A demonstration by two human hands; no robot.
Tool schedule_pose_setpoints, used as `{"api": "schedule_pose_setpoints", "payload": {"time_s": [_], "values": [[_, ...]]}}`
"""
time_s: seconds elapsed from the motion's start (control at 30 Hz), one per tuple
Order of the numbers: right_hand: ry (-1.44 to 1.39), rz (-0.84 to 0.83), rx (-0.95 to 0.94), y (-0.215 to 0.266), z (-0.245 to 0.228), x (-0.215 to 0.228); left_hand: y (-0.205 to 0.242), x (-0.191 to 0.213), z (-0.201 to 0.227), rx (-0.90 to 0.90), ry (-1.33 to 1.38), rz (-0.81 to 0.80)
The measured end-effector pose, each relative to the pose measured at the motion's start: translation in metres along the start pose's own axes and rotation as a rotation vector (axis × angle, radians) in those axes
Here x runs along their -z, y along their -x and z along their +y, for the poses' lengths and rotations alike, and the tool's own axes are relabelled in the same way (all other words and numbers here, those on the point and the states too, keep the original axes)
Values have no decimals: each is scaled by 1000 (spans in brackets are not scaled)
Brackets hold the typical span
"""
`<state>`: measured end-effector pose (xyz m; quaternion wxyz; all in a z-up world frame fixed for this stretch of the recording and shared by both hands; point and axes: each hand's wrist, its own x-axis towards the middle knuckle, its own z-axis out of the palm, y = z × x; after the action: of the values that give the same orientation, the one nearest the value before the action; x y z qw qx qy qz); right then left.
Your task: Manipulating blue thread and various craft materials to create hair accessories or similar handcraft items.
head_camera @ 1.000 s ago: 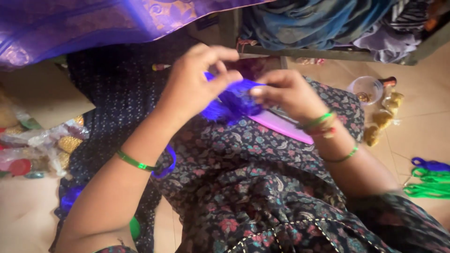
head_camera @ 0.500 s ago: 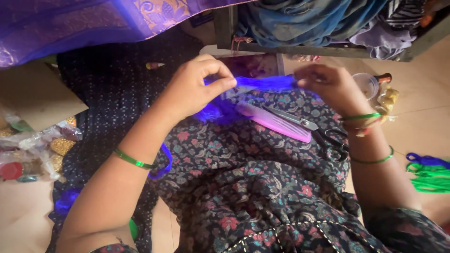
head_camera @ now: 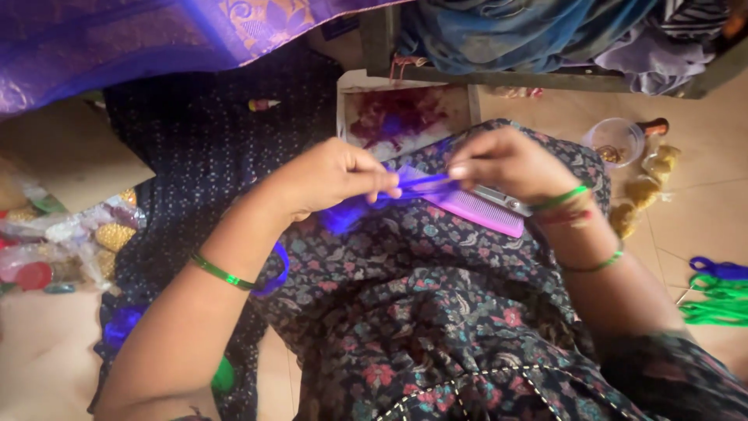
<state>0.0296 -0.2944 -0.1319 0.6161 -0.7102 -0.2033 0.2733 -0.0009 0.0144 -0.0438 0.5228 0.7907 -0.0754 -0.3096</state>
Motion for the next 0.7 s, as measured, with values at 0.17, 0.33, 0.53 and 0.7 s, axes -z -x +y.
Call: {"api": "schedule_pose_setpoints", "payload": {"time_s": [0.17,0.33,0.53,0.7], "values": [[-177,151,-139,19,70,61,-9,6,-33,-207,-7,-91],[41,486,-195,17,77,77,-27,-11,-24,94,349,15],[201,365,156,-10,-9,-10,-49,-31,6,-8,390,139],[-92,59,-8,-31,-11,-62,-62,-28,-14,-405,125,333]]}}
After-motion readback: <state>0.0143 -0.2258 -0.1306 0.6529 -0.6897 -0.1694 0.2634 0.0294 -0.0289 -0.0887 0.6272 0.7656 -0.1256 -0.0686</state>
